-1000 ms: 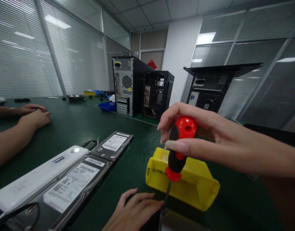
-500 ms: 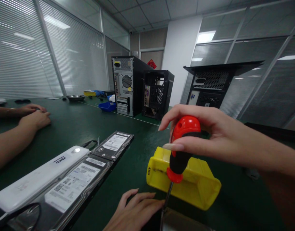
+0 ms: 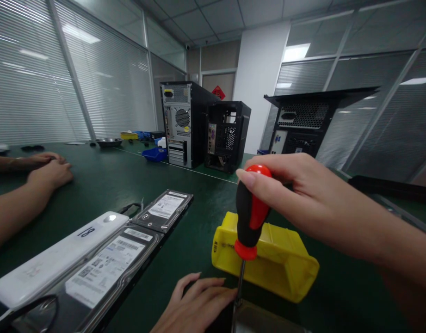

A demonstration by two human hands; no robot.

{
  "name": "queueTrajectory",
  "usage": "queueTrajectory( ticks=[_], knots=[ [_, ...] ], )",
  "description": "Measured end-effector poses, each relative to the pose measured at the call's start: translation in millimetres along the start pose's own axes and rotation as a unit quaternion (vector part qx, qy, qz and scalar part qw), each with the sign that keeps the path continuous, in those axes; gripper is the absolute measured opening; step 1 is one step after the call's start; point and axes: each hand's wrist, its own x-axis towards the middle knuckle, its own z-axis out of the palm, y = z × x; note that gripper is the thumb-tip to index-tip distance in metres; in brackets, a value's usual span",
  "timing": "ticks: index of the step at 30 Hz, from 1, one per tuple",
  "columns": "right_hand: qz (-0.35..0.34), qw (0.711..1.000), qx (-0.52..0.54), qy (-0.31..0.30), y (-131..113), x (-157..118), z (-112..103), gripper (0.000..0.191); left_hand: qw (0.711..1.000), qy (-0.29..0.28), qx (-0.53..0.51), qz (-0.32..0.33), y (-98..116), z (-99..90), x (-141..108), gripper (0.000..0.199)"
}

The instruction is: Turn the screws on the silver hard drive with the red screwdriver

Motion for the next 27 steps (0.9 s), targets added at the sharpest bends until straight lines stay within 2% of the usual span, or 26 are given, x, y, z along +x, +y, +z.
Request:
queueTrajectory(
  ticks=[4, 6, 8, 12, 15, 19, 22, 27],
  knots=[
    [-0.035, 0.999, 0.020, 0.009, 3.7, 2.5, -1.0, 0.022, 1.000, 0.001, 0.031, 0.002, 4.1, -4.4, -0.5, 0.047],
    [-0.045, 0.999, 0.015, 0.012, 4.3, 2.8, -0.7, 0.019, 0.999, 0.002, 0.038, 0.006, 7.4, -4.9, -1.7, 0.050],
    [-0.046, 0.999, 0.004, 0.009, 4.4, 2.9, 0.2, 0.022, 0.999, 0.011, 0.041, 0.005, 9.9, -0.1, -3.1, 0.054],
    [-0.043, 0.999, -0.027, 0.019, 3.5, 3.6, 3.1, 0.035, 0.999, 0.029, 0.040, -0.023, 10.2, 22.1, -4.3, 0.055],
    [-0.036, 0.998, -0.040, 0.016, 3.2, 3.9, 3.9, 0.037, 0.997, 0.056, 0.032, -0.045, 7.5, 33.5, -5.1, 0.064],
    [-0.030, 0.999, -0.017, -0.016, 7.4, 1.1, 0.3, 0.029, 0.998, 0.032, 0.014, -0.044, 4.7, 33.9, -8.0, 0.063],
    [-0.047, 0.997, 0.025, -0.055, 15.1, -2.3, -4.2, 0.025, 0.998, 0.043, 0.014, -0.052, 4.8, 35.7, -8.5, 0.062],
    [-0.061, 0.993, 0.066, -0.074, 24.5, -0.8, -5.4, 0.032, 0.997, 0.052, 0.010, -0.048, 6.5, 40.4, -8.2, 0.059]
  ],
)
